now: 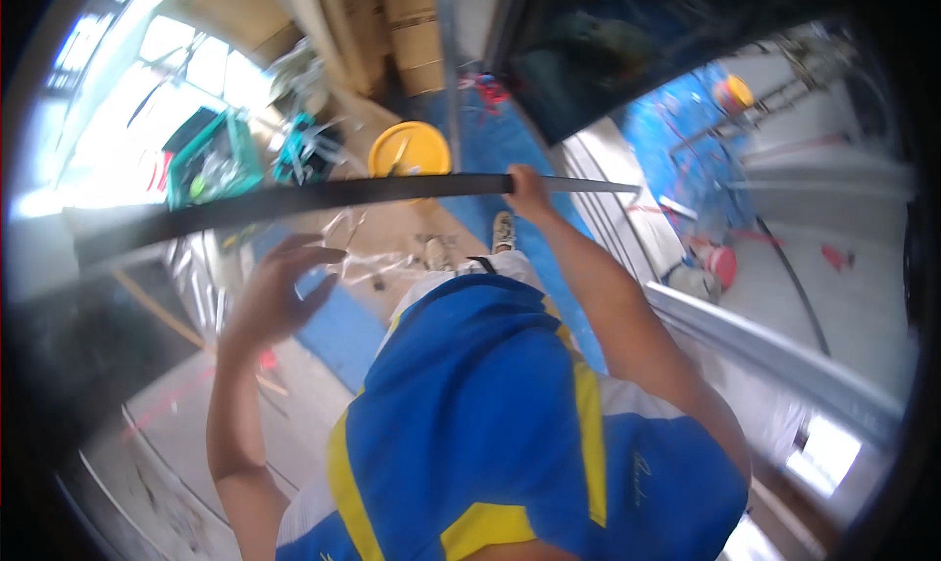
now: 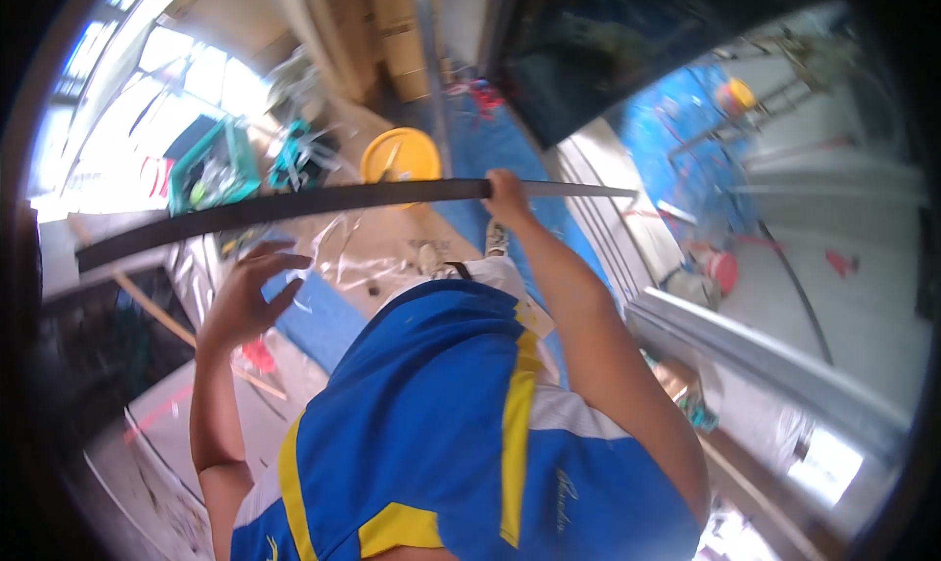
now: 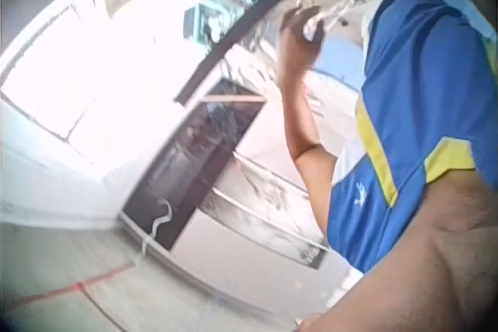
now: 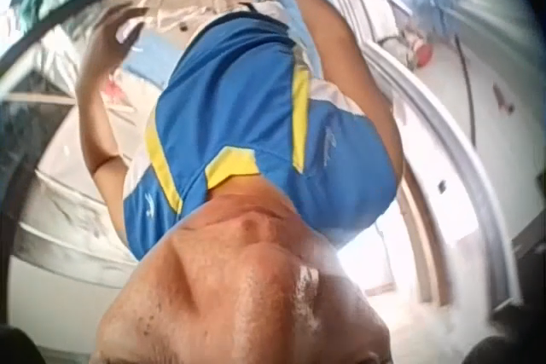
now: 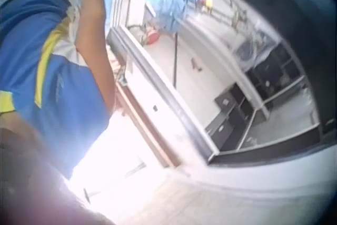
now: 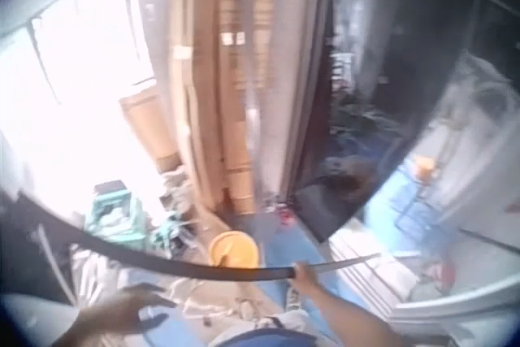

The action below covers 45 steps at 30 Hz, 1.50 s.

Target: The person installs a long metal trim piece onto the edge of a sliding glass door frame by aligning it and pressing it into place by hand.

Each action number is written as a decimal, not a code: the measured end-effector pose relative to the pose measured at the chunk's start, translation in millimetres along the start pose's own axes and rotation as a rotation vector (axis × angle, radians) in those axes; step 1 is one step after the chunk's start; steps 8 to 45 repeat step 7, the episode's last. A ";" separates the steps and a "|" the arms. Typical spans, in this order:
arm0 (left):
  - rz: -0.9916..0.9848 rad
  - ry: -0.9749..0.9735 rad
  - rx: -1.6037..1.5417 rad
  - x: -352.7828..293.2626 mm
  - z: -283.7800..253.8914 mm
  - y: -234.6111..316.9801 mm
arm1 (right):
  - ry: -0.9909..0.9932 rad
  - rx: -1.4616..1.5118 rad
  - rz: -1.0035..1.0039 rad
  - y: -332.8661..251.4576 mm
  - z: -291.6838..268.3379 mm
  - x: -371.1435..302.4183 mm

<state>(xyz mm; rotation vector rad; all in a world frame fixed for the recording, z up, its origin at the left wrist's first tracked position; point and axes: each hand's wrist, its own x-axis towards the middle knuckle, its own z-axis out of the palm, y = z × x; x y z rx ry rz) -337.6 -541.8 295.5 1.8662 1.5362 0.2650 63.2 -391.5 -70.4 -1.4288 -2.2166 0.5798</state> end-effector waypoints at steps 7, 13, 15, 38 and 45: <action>-0.213 -0.413 0.631 118.0 93.8 -18.8 | -0.255 -0.113 0.105 -16.3 18.4 -39.1; -0.213 -0.413 0.631 118.0 93.8 -18.8 | -0.255 -0.113 0.105 -16.3 18.4 -39.1; -0.213 -0.413 0.631 118.0 93.8 -18.8 | -0.255 -0.113 0.105 -16.3 18.4 -39.1; -0.213 -0.413 0.631 118.0 93.8 -18.8 | -0.255 -0.113 0.105 -16.3 18.4 -39.1; -0.213 -0.413 0.631 118.0 93.8 -18.8 | -0.255 -0.113 0.105 -16.3 18.4 -39.1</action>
